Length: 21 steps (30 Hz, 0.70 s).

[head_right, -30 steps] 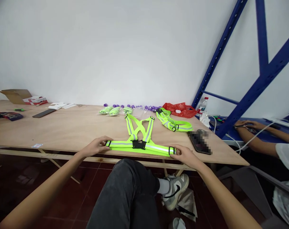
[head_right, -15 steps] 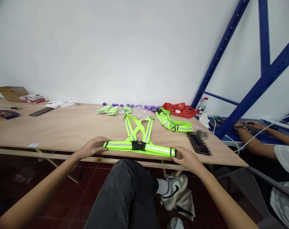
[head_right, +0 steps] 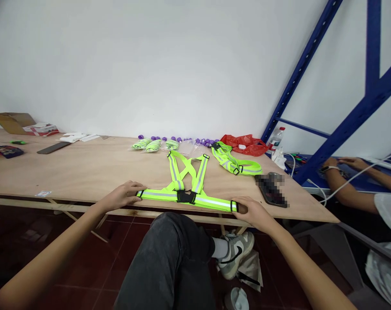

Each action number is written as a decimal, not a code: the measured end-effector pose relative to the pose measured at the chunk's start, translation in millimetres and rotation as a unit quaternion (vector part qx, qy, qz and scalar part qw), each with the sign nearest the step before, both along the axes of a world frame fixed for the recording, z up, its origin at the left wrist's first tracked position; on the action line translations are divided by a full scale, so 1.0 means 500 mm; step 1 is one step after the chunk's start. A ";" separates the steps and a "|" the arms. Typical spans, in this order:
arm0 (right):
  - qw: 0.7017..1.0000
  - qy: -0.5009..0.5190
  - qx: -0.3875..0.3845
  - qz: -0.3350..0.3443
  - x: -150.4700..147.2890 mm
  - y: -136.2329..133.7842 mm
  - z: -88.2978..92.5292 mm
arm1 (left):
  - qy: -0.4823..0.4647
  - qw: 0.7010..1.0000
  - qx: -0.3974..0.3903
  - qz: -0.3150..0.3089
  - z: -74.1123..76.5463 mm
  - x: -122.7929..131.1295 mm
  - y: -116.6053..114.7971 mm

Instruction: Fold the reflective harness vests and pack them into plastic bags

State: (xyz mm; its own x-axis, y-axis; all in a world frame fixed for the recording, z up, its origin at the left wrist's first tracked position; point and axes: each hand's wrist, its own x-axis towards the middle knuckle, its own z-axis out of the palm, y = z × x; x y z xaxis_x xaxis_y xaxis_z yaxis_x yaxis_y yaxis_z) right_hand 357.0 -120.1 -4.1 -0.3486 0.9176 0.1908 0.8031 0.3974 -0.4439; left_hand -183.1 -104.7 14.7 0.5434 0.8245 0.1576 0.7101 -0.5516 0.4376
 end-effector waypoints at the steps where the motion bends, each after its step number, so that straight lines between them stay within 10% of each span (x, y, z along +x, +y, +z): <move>1: 1.000 -0.001 -0.002 0.000 -0.002 0.000 0.004 | 0.004 1.000 0.004 -0.001 0.002 0.000 0.000; 21: 0.995 -0.087 0.043 -0.024 -0.035 0.005 -0.011 | 0.155 0.969 0.190 0.019 -0.034 0.094 -0.065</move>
